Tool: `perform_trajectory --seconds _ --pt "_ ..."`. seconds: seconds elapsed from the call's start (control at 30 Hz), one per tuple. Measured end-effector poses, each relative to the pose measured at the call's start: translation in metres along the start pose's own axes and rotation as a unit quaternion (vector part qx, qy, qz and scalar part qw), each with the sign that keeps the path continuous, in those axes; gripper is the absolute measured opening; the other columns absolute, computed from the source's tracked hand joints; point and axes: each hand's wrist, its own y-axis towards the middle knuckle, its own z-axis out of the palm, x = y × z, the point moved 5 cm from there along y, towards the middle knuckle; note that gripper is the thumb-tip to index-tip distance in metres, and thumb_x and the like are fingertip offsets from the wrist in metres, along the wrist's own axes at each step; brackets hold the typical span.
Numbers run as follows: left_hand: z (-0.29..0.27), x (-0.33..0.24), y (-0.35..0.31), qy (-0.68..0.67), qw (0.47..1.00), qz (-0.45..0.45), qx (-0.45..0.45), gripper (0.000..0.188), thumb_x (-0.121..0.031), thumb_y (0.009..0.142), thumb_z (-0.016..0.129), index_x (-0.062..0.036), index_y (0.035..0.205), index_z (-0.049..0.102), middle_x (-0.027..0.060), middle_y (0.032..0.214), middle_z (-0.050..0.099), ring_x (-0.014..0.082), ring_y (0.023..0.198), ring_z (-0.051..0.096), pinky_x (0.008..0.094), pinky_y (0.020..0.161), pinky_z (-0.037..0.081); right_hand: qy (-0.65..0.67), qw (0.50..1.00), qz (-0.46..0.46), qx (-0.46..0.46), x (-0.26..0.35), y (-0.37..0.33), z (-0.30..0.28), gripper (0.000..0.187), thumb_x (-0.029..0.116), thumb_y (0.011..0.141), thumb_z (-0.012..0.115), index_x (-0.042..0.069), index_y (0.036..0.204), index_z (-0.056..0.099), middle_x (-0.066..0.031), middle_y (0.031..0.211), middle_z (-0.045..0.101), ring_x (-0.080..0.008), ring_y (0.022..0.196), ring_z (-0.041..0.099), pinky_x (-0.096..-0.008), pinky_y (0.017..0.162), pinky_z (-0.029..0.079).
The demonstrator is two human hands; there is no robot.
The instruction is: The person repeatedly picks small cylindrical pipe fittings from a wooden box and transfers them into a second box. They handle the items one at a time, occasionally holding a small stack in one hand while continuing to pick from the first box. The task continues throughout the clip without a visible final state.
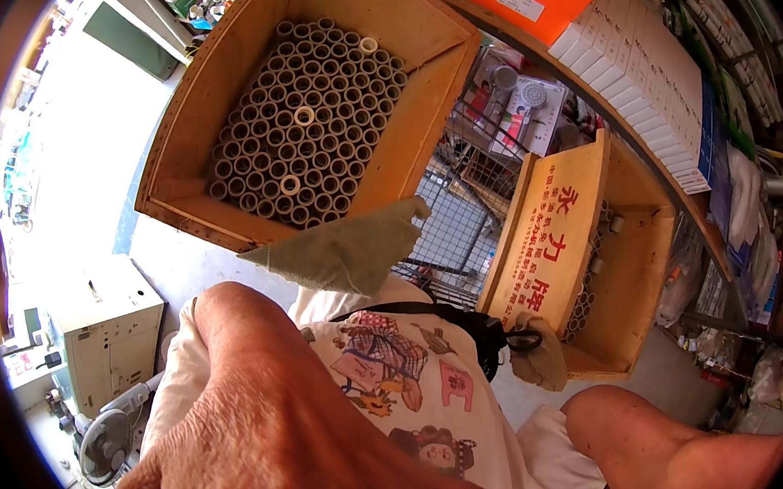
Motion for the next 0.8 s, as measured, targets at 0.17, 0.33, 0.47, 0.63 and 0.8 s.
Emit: perform_trajectory --seconds 0.17,0.33,0.47,0.63,0.8 --pt "-0.008 0.0 -0.008 0.016 0.999 -0.035 -0.031 0.081 -0.07 0.068 0.057 -0.0166 0.128 0.047 0.023 0.131 0.037 0.0355 0.114 0.042 0.0422 0.071 0.05 -0.001 1.0 0.01 -0.004 0.015 0.0 -0.004 0.047 0.03 0.085 0.054 0.003 0.122 0.044 -0.0131 0.11 0.05 -0.0175 0.09 0.05 -0.0284 0.072 0.047" --pt "-0.047 -0.001 -0.036 0.052 0.985 -0.096 -0.135 0.085 -0.073 0.066 0.058 -0.018 0.13 0.046 0.0235 0.133 0.036 0.0366 0.117 0.041 0.043 0.071 0.051 -0.019 1.0 0.017 -0.017 0.025 -0.001 -0.009 0.042 0.026 0.085 0.054 0.002 0.12 0.047 -0.0121 0.107 0.053 -0.0157 0.086 0.051 -0.0267 0.07 0.046" --pt "-0.085 -0.021 -0.059 0.095 0.953 -0.112 -0.267 0.088 -0.075 0.064 0.059 -0.0191 0.131 0.045 0.0239 0.135 0.034 0.0374 0.119 0.04 0.0436 0.071 0.051 -0.055 0.998 0.017 -0.029 0.038 0.004 -0.019 0.039 0.022 0.086 0.054 0.001 0.118 0.05 -0.0114 0.104 0.055 -0.0142 0.084 0.051 -0.0254 0.069 0.046" --pt "-0.109 -0.059 -0.067 0.198 0.887 -0.032 -0.415 0.092 -0.078 0.062 0.06 -0.0205 0.133 0.045 0.0244 0.138 0.032 0.0385 0.122 0.039 0.0443 0.071 0.051 -0.091 0.995 0.024 -0.038 0.052 0.001 -0.029 0.034 0.018 0.086 0.055 0.0 0.116 0.053 -0.0104 0.1 0.057 -0.0124 0.08 0.052 -0.0236 0.068 0.045" --pt "-0.089 -0.066 -0.055 0.326 0.818 0.04 -0.473 0.083 -0.074 0.069 0.059 -0.0193 0.13 0.047 0.0277 0.132 0.038 0.0379 0.116 0.046 0.045 0.071 0.052 -0.132 0.989 0.034 -0.051 0.063 -0.003 -0.044 0.03 0.014 0.087 0.055 -0.001 0.113 0.056 -0.0094 0.096 0.059 -0.0106 0.077 0.052 -0.0219 0.066 0.045"
